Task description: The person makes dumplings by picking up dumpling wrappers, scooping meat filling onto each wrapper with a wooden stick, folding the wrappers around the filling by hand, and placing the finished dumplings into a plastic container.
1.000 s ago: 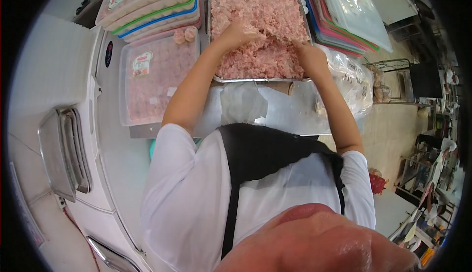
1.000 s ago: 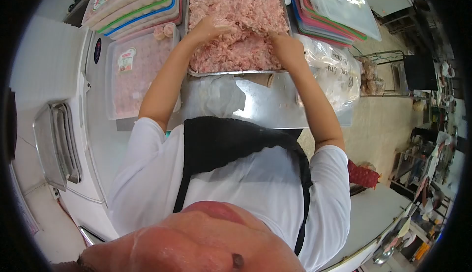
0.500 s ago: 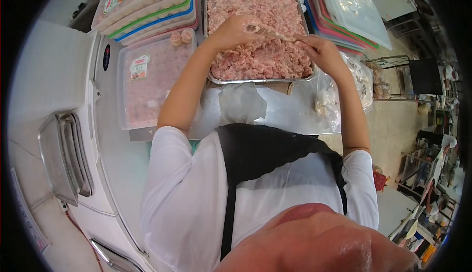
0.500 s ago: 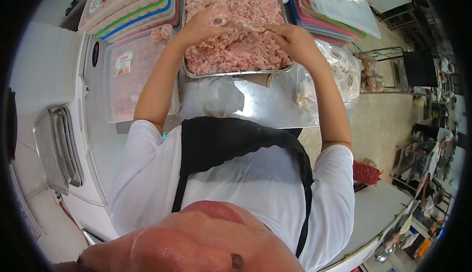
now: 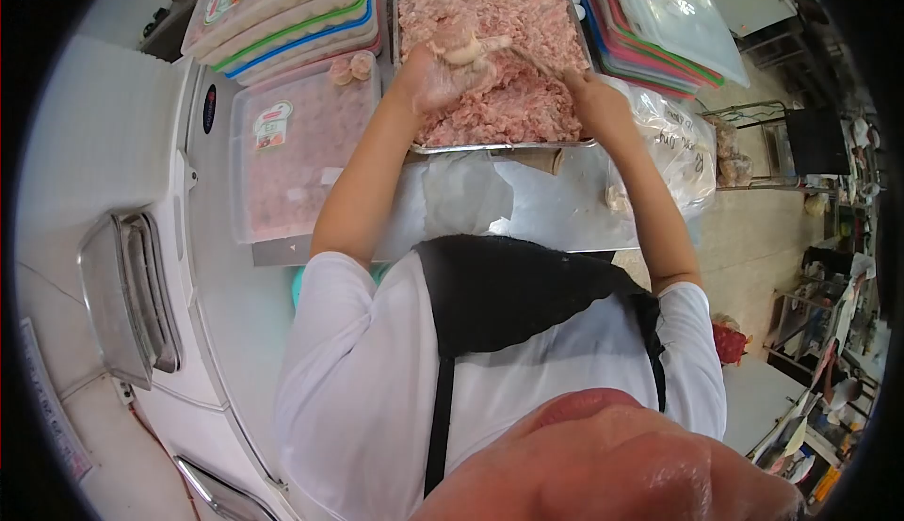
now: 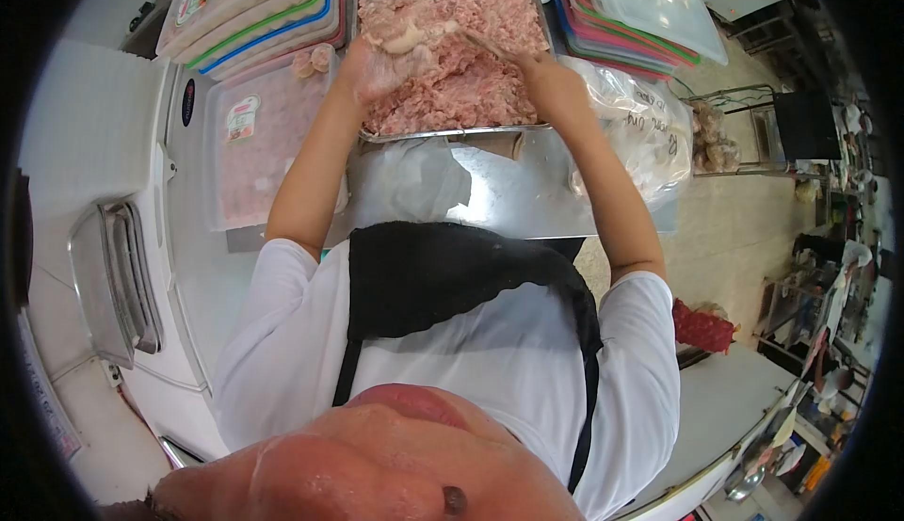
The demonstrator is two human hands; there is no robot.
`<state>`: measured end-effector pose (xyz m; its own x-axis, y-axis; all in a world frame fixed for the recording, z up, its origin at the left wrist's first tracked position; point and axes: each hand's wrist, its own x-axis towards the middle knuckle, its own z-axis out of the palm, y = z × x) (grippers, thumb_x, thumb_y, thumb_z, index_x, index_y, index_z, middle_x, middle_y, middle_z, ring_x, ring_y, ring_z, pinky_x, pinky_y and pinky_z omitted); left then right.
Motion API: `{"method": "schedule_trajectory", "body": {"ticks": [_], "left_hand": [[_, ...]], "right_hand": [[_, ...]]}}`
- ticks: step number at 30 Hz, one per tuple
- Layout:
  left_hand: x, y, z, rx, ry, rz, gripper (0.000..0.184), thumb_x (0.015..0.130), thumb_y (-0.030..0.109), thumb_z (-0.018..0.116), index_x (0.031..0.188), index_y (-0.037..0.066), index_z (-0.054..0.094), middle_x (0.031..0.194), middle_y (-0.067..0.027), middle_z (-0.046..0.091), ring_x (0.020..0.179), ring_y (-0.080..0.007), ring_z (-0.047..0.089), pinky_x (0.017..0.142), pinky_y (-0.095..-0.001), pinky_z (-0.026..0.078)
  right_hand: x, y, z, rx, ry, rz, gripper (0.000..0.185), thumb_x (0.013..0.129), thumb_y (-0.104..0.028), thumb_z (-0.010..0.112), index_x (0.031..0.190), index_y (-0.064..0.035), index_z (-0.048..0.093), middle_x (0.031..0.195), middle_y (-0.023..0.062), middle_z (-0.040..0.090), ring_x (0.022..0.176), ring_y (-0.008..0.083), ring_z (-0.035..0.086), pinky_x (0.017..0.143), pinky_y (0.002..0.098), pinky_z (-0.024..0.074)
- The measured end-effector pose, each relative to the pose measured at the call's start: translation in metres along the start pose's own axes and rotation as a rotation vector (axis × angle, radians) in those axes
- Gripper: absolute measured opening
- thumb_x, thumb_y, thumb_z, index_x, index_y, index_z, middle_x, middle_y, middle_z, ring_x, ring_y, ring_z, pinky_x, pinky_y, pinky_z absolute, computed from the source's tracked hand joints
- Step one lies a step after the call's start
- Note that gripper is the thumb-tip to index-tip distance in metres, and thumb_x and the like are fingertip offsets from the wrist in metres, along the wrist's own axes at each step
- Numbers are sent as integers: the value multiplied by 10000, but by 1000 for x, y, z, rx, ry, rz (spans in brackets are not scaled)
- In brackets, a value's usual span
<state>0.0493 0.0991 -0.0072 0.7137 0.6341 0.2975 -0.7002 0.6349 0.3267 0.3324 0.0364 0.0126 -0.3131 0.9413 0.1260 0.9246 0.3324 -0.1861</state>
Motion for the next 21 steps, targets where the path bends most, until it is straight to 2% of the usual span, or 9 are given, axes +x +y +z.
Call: {"method": "schedule_trajectory", "body": {"ticks": [2,5,6,8,9,13,17,18,21], "left_hand": [[-16,-1,36,154,268,-62,309,848,182,587,1116,31,564,1009,-147,631,813,-243,614,700,-325,511],[-24,-9,59,1107,473,82,438,784,197,685,1168,26,565,1115,-150,619,886,-246,616,792,-336,486],[-22,-8,65,1354,438,126,458,759,210,714,1155,28,573,1103,-148,623,896,-253,615,802,-340,482],[-20,-6,76,1845,349,218,500,708,236,772,1128,34,588,1080,-146,631,917,-267,614,822,-350,474],[-20,-5,78,1932,302,245,513,701,255,777,1123,34,588,1062,-152,632,913,-282,611,823,-353,473],[-16,-2,82,2125,162,257,522,687,310,783,1088,36,593,981,-179,629,899,-320,603,815,-359,471],[-17,0,53,2172,333,286,510,694,334,768,1067,34,592,948,-170,636,891,-316,606,802,-364,474],[-16,4,51,2111,386,149,516,698,336,763,1077,34,587,950,-168,638,892,-313,607,806,-363,474],[-14,8,54,1965,498,-131,530,704,337,753,1102,35,576,954,-158,645,895,-303,609,817,-359,474]], "right_hand": [[-3,7,-15,-80,-98,96,321,882,-193,485,1184,-119,564,945,176,605,869,361,604,732,443,477],[-14,-9,-58,181,21,146,282,890,-229,501,1100,-86,624,1021,176,629,942,354,601,790,400,482],[-17,-16,-69,412,-6,177,259,882,-210,535,1069,-68,644,1123,154,619,1021,336,586,854,357,467],[-22,-23,-67,638,-50,-59,245,877,-169,544,1078,-72,643,1140,138,617,1031,322,587,862,346,463],[-24,-29,-66,749,-69,-179,241,874,-148,548,1083,-73,643,1148,130,616,1035,315,587,866,340,461],[-15,-40,-68,527,-48,-324,208,876,-120,540,1048,-82,651,1090,122,635,979,306,604,817,357,483],[-26,-71,-113,-48,47,-65,261,867,-139,560,1120,-103,615,955,137,617,831,356,587,721,397,476],[-29,-70,-101,120,197,-211,283,862,-161,567,1141,-140,609,886,133,602,793,346,589,678,409,474],[-20,-63,-69,51,171,-224,278,859,-169,576,1133,-140,614,865,126,600,772,347,590,666,395,473]]}}
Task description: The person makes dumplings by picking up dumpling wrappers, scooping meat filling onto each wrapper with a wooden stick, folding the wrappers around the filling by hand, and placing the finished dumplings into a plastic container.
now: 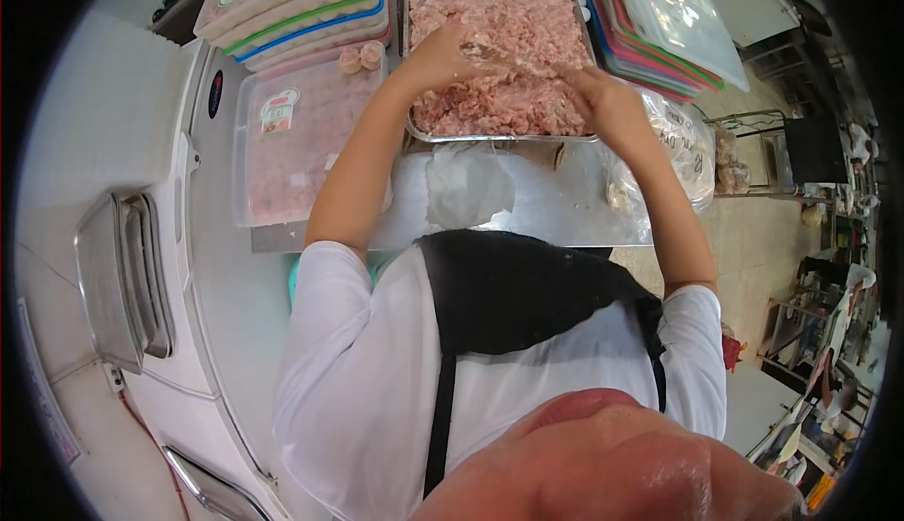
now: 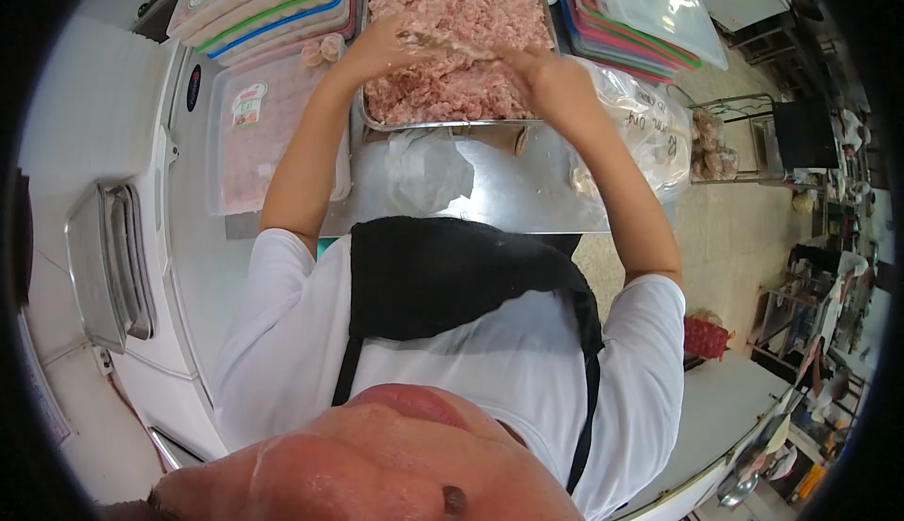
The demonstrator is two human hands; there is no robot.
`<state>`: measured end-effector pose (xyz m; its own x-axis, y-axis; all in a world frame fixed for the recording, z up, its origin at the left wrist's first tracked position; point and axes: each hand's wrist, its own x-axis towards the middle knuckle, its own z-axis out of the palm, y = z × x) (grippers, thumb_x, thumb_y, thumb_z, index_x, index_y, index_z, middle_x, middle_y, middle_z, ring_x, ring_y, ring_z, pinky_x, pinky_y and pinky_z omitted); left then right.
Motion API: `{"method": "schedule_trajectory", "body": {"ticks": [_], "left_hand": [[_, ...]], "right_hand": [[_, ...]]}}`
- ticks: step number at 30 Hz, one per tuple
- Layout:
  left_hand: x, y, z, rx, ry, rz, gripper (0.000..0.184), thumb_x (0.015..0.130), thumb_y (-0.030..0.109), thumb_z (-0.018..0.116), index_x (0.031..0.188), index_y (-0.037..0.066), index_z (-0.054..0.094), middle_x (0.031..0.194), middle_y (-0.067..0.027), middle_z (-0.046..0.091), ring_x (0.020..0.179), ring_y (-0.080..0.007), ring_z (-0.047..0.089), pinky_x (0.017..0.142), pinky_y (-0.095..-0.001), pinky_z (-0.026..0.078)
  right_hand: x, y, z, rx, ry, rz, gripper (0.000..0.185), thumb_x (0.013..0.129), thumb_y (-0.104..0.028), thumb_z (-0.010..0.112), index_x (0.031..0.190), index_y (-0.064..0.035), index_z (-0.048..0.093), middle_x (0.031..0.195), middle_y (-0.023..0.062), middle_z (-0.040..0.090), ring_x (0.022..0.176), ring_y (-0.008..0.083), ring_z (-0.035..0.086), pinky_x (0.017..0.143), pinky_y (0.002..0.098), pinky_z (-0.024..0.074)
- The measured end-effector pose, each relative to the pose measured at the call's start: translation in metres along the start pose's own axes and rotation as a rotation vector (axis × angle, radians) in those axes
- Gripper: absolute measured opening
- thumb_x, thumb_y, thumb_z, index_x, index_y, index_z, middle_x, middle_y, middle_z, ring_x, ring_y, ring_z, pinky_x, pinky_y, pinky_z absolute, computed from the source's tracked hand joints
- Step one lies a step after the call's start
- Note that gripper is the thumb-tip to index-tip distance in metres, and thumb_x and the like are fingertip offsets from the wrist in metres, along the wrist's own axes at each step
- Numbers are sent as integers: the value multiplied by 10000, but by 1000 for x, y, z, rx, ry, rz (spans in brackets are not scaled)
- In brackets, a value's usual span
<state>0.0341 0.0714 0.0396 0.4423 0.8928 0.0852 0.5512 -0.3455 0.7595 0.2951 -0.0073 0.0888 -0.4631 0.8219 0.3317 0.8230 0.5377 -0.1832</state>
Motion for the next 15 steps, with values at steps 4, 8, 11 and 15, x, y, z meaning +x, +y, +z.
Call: {"method": "schedule_trajectory", "body": {"ticks": [4,8,11,15], "left_hand": [[-19,21,-8,-80,62,79,526,693,332,759,1085,27,585,968,-142,650,895,-289,609,827,-348,467],[-27,50,-15,-47,88,161,516,689,324,764,1065,12,598,1006,-137,642,910,-283,609,837,-344,461],[-14,41,-16,-110,-39,119,540,682,328,767,1080,2,599,1033,-157,632,939,-283,604,853,-345,455],[1,-3,4,-120,121,111,622,670,351,774,1140,-5,575,1052,-192,620,998,-299,583,886,-358,437]], "right_hand": [[8,20,-34,226,-86,20,288,876,-182,587,1129,-45,608,875,172,620,769,307,615,703,342,475],[5,15,-2,401,-99,-71,278,857,-142,568,1114,-52,621,963,172,637,875,341,610,744,362,486],[12,32,-8,191,-146,-37,276,849,-153,573,1112,-92,628,989,151,633,864,341,609,731,388,487],[11,5,-19,43,-23,-21,278,856,-206,574,1126,-158,620,880,105,623,776,315,607,644,400,482]]}}
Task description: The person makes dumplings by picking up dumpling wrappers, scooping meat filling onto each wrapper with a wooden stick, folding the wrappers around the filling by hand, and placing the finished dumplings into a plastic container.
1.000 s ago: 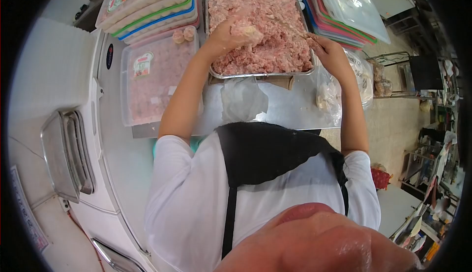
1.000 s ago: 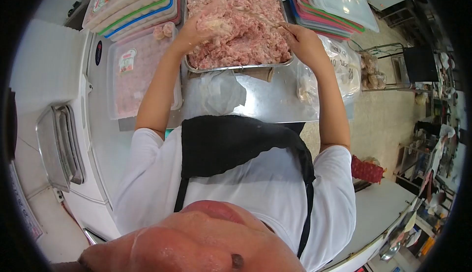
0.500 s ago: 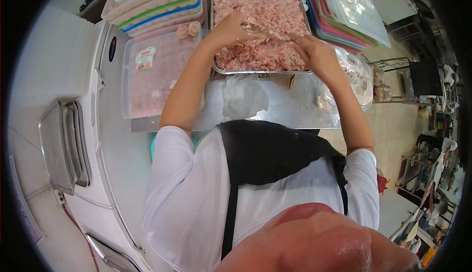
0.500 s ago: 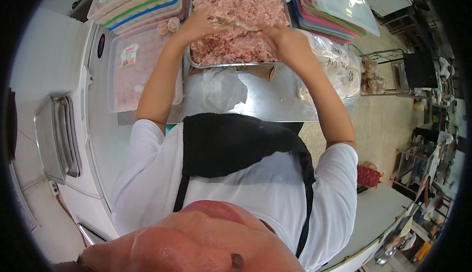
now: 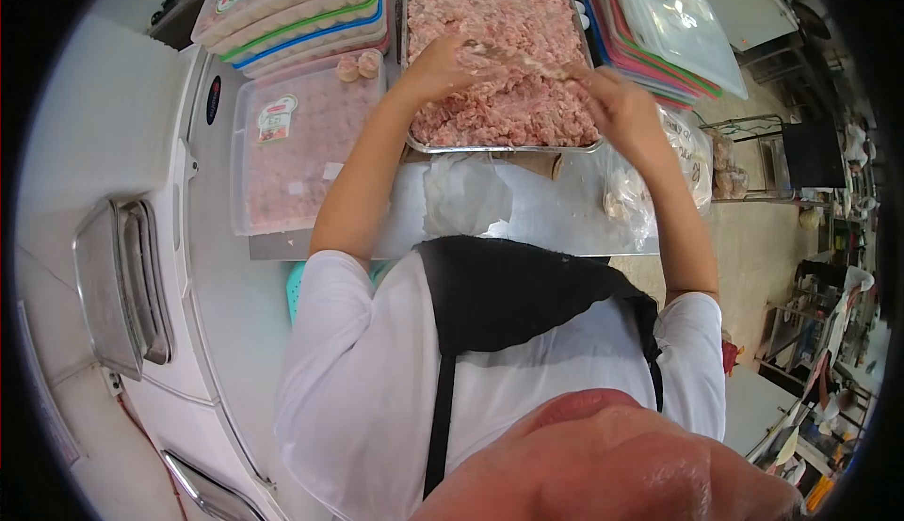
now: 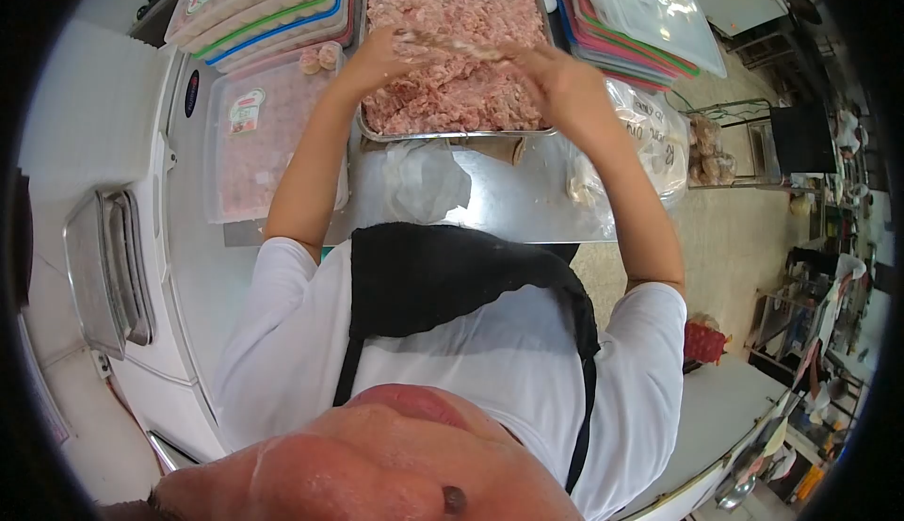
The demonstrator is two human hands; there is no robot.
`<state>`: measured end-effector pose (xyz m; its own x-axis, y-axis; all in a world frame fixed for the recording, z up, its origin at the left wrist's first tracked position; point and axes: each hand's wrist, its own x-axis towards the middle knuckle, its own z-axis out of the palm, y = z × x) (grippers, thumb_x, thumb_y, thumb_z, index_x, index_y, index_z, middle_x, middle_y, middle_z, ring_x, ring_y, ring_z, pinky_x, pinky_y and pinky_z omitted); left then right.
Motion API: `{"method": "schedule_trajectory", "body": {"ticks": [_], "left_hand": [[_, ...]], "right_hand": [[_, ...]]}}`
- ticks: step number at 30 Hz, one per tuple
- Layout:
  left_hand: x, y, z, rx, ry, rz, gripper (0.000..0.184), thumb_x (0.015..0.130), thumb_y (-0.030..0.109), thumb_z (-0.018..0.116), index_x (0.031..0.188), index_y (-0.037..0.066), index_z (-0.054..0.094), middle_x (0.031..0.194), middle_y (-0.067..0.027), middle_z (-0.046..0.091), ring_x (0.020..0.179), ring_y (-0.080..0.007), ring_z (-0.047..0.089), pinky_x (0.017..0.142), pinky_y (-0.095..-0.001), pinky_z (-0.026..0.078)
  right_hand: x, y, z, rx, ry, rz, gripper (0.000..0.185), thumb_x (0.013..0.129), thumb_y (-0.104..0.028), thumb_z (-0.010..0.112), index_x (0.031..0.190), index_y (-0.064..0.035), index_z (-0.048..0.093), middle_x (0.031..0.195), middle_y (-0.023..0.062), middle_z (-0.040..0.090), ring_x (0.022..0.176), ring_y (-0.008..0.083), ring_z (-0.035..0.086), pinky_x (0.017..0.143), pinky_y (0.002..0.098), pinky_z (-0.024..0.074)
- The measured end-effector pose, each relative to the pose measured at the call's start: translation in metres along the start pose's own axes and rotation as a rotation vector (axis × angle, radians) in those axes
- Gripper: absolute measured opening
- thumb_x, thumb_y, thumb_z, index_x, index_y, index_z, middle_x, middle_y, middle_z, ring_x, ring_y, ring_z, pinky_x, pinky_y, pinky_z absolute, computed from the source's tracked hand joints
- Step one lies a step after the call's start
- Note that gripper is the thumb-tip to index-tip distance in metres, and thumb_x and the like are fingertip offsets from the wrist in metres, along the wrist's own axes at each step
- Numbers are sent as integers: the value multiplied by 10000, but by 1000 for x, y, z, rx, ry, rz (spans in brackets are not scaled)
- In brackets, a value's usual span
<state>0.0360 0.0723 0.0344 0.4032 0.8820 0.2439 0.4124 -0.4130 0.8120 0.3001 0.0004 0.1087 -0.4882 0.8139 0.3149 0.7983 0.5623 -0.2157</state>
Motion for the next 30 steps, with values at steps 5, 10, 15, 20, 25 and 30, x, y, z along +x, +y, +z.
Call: {"method": "schedule_trajectory", "body": {"ticks": [5,10,15,20,25,30], "left_hand": [[-4,9,1,-31,73,12,681,679,371,767,1180,-32,543,1107,-217,601,1064,-324,560,919,-371,422],[-7,23,-15,63,-27,-97,608,710,353,763,1163,-1,564,1148,-171,592,1078,-273,553,931,-343,416],[-32,-24,-32,209,122,-172,542,709,300,776,1133,22,585,1077,-123,621,955,-212,584,855,-323,452],[-97,-102,-103,184,218,-379,533,721,258,752,1172,47,562,1035,-105,627,900,-199,592,777,-319,477],[-107,-136,-121,627,395,-455,605,687,244,740,1219,62,517,1047,-198,619,967,-352,588,802,-407,473],[-85,-140,-110,583,430,-558,828,711,176,736,1406,111,292,855,-169,637,781,-342,627,686,-397,493]], "right_hand": [[5,20,0,-20,14,-7,246,885,-247,549,1095,-148,631,868,111,621,769,321,603,640,405,481],[4,5,17,146,-86,39,293,877,-208,546,1148,-106,591,1078,168,619,980,352,586,812,408,477],[8,27,31,294,-264,200,348,884,-143,528,1217,-44,544,1112,192,605,1040,295,582,893,348,439],[-6,64,38,447,-146,297,359,905,-201,536,1205,-3,551,1130,182,617,1062,256,588,916,310,416],[1,61,41,545,-142,376,334,919,-157,526,1199,22,549,1133,148,619,1047,208,574,923,288,406],[4,69,46,458,-136,303,317,902,-103,535,1191,27,551,1140,158,610,1058,198,568,924,288,403]]}}
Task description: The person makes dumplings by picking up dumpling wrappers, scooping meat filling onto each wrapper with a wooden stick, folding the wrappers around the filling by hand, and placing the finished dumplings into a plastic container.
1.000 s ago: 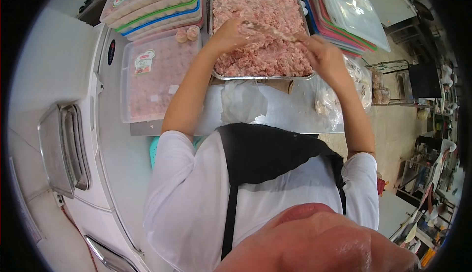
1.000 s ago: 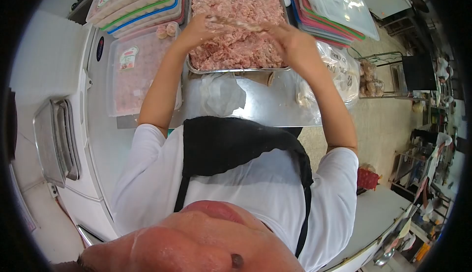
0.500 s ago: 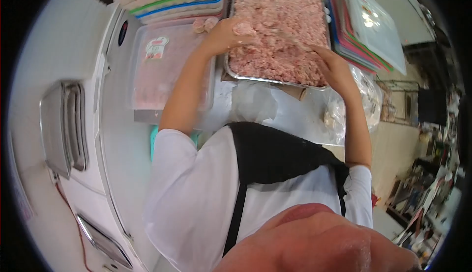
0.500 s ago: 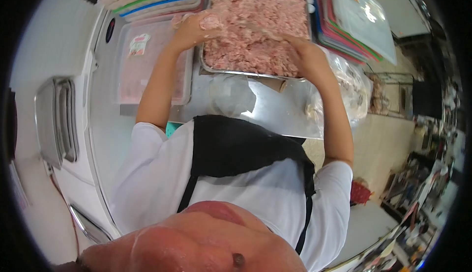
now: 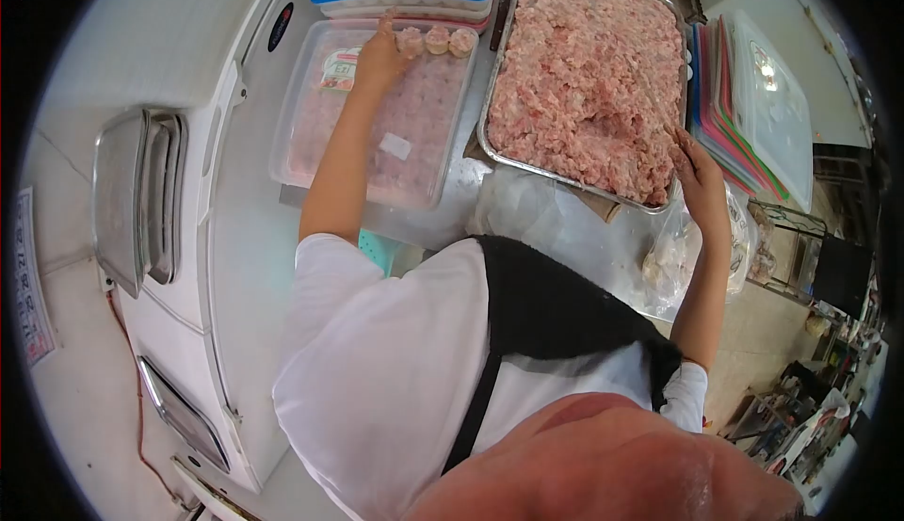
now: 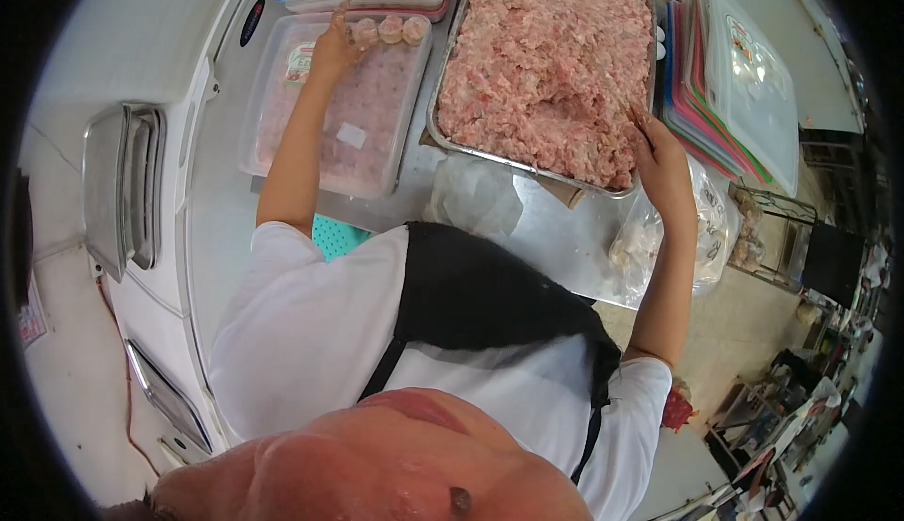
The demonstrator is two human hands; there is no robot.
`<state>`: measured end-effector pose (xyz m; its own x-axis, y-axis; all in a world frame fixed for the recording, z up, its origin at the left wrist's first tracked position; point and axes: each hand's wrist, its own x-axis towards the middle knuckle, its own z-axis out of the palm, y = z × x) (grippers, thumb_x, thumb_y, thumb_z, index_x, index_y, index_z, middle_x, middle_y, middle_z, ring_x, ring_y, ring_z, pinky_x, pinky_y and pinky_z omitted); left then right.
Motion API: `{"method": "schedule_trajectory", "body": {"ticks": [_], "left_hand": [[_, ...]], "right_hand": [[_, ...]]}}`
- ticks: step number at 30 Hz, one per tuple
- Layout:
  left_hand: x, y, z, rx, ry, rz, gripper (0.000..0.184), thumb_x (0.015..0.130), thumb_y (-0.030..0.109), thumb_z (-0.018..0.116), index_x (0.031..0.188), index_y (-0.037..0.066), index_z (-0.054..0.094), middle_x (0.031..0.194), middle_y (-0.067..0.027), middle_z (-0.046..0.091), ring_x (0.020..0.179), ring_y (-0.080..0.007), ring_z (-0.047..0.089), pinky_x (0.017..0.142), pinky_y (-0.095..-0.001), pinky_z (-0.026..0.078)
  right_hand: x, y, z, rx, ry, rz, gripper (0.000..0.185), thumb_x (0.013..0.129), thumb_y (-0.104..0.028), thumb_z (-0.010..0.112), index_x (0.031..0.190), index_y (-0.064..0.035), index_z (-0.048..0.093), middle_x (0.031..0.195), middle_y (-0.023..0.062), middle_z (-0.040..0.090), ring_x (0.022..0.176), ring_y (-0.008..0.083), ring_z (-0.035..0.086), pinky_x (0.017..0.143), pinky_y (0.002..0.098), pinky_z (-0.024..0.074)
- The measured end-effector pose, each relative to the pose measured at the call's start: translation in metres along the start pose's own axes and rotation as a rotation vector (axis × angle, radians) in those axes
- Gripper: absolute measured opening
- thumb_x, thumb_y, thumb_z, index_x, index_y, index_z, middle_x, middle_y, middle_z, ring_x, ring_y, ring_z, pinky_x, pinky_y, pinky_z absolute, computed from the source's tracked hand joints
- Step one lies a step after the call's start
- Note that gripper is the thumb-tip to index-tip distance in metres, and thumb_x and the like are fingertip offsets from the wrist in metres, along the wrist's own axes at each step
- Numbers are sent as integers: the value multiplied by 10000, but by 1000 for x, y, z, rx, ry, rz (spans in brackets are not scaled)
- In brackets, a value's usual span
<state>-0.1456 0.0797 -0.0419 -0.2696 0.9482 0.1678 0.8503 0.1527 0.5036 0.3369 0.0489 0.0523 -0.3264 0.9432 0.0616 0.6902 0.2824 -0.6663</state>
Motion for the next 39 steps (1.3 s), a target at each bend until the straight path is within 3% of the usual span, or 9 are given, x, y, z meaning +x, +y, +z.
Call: {"method": "schedule_trajectory", "body": {"ticks": [9,15,19,21,27,30,35,36,39], "left_hand": [[3,10,4,-106,-90,39,859,714,115,717,1424,83,235,1031,-234,617,949,-388,595,798,-450,474],[-56,82,-27,-125,18,534,436,781,144,666,1198,78,559,1137,-146,582,1078,-275,548,856,-358,449],[-135,128,14,-508,-401,630,257,803,180,648,1016,41,615,972,-117,596,926,-251,577,774,-344,465],[-168,145,22,-469,-840,371,244,783,168,642,998,57,607,1052,-145,593,1000,-301,558,884,-360,427],[-224,125,78,-95,-354,690,312,740,218,688,1020,93,628,1137,-165,532,1088,-380,473,927,-468,374],[-215,101,109,-102,-482,692,427,696,278,724,1078,115,628,1234,-185,468,1128,-402,428,966,-530,320],[-229,111,79,-134,-202,688,305,778,273,649,1038,115,621,1193,-138,506,1105,-370,449,960,-523,306],[-229,110,82,-129,-170,708,269,782,235,640,1019,108,618,1162,-137,518,1084,-364,462,947,-508,324],[-221,101,103,-272,-280,692,188,745,122,619,926,77,601,1041,-135,539,1012,-338,495,897,-477,379]], "right_hand": [[21,-18,-38,-684,-190,28,230,862,-250,572,940,-56,667,871,191,633,833,377,598,713,446,480],[44,13,-44,-1218,-32,-231,169,786,-189,575,674,-80,640,682,110,644,653,267,653,543,392,514],[20,0,-4,-1216,-51,-217,122,771,-155,552,698,-91,625,676,105,626,646,273,643,548,383,513],[4,-1,8,-1191,-54,-180,106,779,-151,543,714,-102,612,685,93,619,659,263,639,558,379,512],[-36,-11,22,-1141,-25,-295,44,771,-141,545,766,-114,580,693,59,606,688,231,640,540,372,498],[-20,-30,-11,-1172,-42,-268,100,776,-162,554,718,-109,615,687,65,625,662,233,642,544,366,502],[12,7,33,-1111,-53,-252,149,756,-184,572,691,-83,660,713,110,649,661,277,654,508,391,502],[11,-1,44,-1076,-147,-123,168,762,-184,558,820,-71,668,840,104,663,803,280,652,633,419,511],[-10,-8,61,-915,190,-471,275,807,-231,545,1008,-65,631,1023,119,635,971,281,602,805,420,477]]}}
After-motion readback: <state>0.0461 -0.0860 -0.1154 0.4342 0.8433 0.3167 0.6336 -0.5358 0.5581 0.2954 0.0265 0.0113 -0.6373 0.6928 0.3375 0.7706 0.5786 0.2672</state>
